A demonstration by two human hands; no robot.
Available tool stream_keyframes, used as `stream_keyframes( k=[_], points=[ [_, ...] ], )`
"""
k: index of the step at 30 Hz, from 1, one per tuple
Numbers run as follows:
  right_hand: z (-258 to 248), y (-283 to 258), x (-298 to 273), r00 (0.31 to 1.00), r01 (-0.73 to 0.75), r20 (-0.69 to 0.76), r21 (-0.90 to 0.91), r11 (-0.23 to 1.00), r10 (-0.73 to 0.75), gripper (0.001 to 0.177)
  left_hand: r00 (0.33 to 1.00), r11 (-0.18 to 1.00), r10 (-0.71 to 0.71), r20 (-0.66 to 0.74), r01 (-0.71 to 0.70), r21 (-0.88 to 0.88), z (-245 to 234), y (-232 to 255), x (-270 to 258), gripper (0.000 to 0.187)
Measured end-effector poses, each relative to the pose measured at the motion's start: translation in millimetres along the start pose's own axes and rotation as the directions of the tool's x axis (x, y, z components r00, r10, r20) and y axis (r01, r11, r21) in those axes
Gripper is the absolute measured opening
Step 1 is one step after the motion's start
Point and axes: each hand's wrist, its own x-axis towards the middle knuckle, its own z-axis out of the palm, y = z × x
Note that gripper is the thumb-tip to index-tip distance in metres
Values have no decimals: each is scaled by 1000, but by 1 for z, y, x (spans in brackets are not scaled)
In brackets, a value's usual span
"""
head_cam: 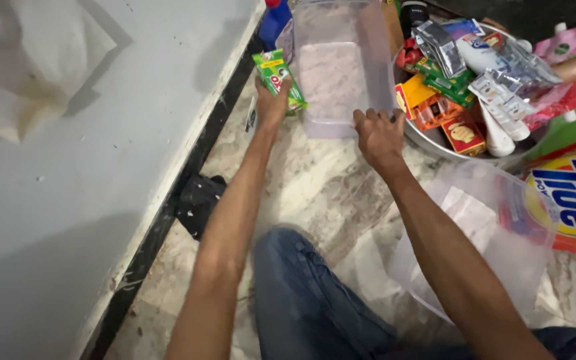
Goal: The person sits on the floor and organizes various household items, including cleaning supplies, toiletries, and small boxes, into clear plastic containers and a metal bowl. They handle items such as a Tide detergent pouch, a green dustpan, and a cardboard box, sorting them into different storage vessels.
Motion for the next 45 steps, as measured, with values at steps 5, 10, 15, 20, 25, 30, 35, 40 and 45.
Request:
stream_keyframes(
  k=[5, 10, 15, 20, 25, 30, 35, 40, 45],
  points=[
    [-5, -1, 7, 996, -11, 93, -33, 999, 14, 8, 997, 976, -54, -63, 66, 205, 21, -57, 42, 95],
    [-5, 1, 12, 995, -2, 101, -11, 1000, 3, 10, 959, 985, -155, -238, 169, 40, 40, -107, 67, 91],
    [14, 9, 4, 996, -29, 83, -41, 999, 33, 14, 957, 853, 30, -288, 126, 506, 49, -121, 69, 117],
    [18, 13, -2, 996, -8, 83, -29, 1000, 11, 46, 967, 794, -93, -236, 215, 569, 49, -115, 78, 99],
    [-18, 36, -4, 998, -64, 45, 278, 959, 53, 68, 971, 888, 143, -194, -39, 459, 45, -83, 60, 94],
    [-57, 116, -13, 803, -592, 186, 366, 718, 566, 63, 850, 831, 512, -125, -453, 324, 57, 0, 23, 69],
    [-55, 196, -50, 940, -263, -181, 148, 953, 287, 64, 715, 605, 675, 182, -678, 418, 83, 60, -41, 64],
    [-42, 249, -37, 697, -688, 382, 120, 716, 607, 64, 724, 562, 603, 335, -684, 466, 88, 55, -93, 62],
    [-50, 206, -28, 803, -574, 153, -64, 817, 576, 94, 715, 500, 603, 354, -684, 531, 96, 46, -99, 59]
  ],
)
